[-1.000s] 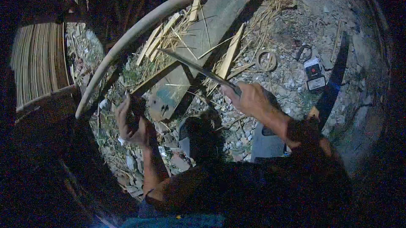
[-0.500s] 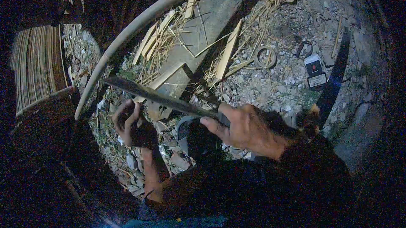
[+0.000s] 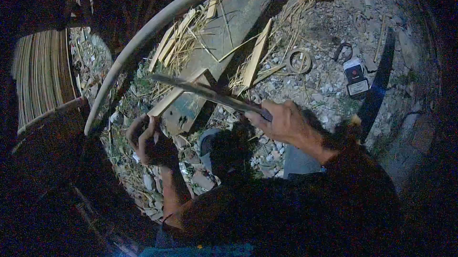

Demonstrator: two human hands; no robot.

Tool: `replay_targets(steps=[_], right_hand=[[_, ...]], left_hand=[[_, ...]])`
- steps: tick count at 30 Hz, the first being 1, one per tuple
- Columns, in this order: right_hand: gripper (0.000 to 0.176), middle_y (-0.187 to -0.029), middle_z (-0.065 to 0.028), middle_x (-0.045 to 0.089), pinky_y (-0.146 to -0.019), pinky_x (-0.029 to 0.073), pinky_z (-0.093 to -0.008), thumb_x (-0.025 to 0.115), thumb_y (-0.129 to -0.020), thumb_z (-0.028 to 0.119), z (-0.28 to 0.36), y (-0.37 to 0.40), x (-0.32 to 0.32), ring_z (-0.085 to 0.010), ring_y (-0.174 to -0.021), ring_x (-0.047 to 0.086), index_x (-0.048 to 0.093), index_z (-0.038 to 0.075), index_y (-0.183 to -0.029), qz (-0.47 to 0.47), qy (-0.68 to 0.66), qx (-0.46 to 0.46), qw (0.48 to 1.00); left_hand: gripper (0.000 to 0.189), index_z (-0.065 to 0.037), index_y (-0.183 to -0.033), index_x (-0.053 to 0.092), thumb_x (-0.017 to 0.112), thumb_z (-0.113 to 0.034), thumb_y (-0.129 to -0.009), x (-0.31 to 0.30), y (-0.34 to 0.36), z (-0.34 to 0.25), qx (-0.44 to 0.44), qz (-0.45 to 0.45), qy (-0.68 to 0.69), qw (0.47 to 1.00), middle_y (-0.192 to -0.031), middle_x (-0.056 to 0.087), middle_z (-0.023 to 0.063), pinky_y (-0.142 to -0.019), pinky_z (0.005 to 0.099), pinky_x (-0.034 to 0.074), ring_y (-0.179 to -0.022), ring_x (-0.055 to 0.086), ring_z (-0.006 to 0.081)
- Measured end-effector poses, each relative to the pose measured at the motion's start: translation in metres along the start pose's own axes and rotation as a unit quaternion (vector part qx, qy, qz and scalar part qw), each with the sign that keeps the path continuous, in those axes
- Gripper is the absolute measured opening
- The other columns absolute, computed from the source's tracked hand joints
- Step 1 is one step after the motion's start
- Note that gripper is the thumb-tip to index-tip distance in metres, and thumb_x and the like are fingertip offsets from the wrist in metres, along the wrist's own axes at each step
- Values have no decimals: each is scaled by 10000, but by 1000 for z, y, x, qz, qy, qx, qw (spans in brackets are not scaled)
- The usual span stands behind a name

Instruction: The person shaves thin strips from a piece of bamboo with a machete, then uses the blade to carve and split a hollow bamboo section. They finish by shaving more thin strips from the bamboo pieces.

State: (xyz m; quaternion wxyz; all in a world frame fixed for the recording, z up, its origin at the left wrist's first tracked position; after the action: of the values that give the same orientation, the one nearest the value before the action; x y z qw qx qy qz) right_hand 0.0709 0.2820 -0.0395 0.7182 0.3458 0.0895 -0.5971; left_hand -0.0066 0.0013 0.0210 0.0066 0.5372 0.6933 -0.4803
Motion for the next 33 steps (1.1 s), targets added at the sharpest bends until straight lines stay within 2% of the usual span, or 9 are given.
replay_targets(steps=[9,11,14,16,24,26,29,30,33], right_hand=[[593,-512,-156,523,-498,458,-478,589,-984,539,6,5,-11,-327,-449,553,642,-11,-769,-15,32,60,998],[594,-590,-251,593,-572,518,-545,631,-930,593,28,15,-16,-490,-613,637,647,27,-752,42,-1,46,998],[578,-585,-238,588,-551,514,-534,659,-917,582,51,21,-26,-477,-595,632,636,32,-740,17,-30,-20,999],[516,-480,-156,508,-455,449,-463,662,-953,504,49,18,-26,-325,-411,540,681,10,-804,10,-37,-78,996],[569,-482,-148,514,-468,458,-451,621,-959,556,34,5,-22,-318,-407,530,682,16,-788,-2,54,-94,994],[594,-581,-244,593,-562,514,-530,631,-912,611,7,-14,-17,-467,-585,631,660,30,-790,23,70,70,995],[595,-579,-231,595,-576,520,-526,622,-917,610,8,-6,-17,-449,-579,638,665,29,-796,10,97,4,995],[581,-501,-143,544,-522,490,-461,592,-977,554,8,-1,-17,-314,-439,571,680,-3,-837,17,86,-52,995],[610,-512,-158,552,-549,490,-484,588,-970,578,-44,-18,2,-339,-465,582,679,-11,-842,-19,132,38,990]], left_hand=[[241,-57,-923,737,778,131,-780,2,9,-22,-3,68,45,997,-1115,650,166,-852,367,608,-1019,686,274],[268,-37,-956,737,760,159,-774,4,13,-24,-16,59,112,992,-1129,653,182,-856,386,609,-1028,686,294],[270,-16,-958,740,751,173,-766,1,17,-25,-153,44,217,963,-1122,656,185,-855,391,606,-1018,686,313],[259,-14,-943,742,754,171,-763,-1,16,-21,-89,51,192,976,-1110,658,180,-850,385,604,-1012,686,314],[212,-14,-868,740,772,153,-743,-3,15,-19,-4,40,125,991,-1059,662,172,-801,368,609,-977,695,303],[210,-13,-866,737,772,153,-743,-4,15,-19,-12,37,130,991,-1059,661,175,-811,371,609,-976,696,304],[222,-18,-878,731,771,154,-743,-8,19,-8,-42,40,157,986,-1068,657,185,-841,387,611,-995,693,305],[237,-23,-898,730,767,156,-747,-11,18,-5,-30,45,133,990,-1076,654,186,-850,388,610,-1005,691,306],[245,-41,-936,731,768,135,-769,-4,15,-12,-27,55,106,992,-1108,638,183,-867,389,606,-1025,685,308]])
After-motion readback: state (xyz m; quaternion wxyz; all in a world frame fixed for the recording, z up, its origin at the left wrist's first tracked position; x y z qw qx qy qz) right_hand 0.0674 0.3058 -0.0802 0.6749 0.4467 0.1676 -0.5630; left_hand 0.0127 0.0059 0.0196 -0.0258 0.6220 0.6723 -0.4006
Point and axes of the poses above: each hand's wrist, its own y-axis away from the middle knuckle, its own x-axis out of the palm, z = x × y, the point moved 3 cm from there along -y, towards the middle knuckle
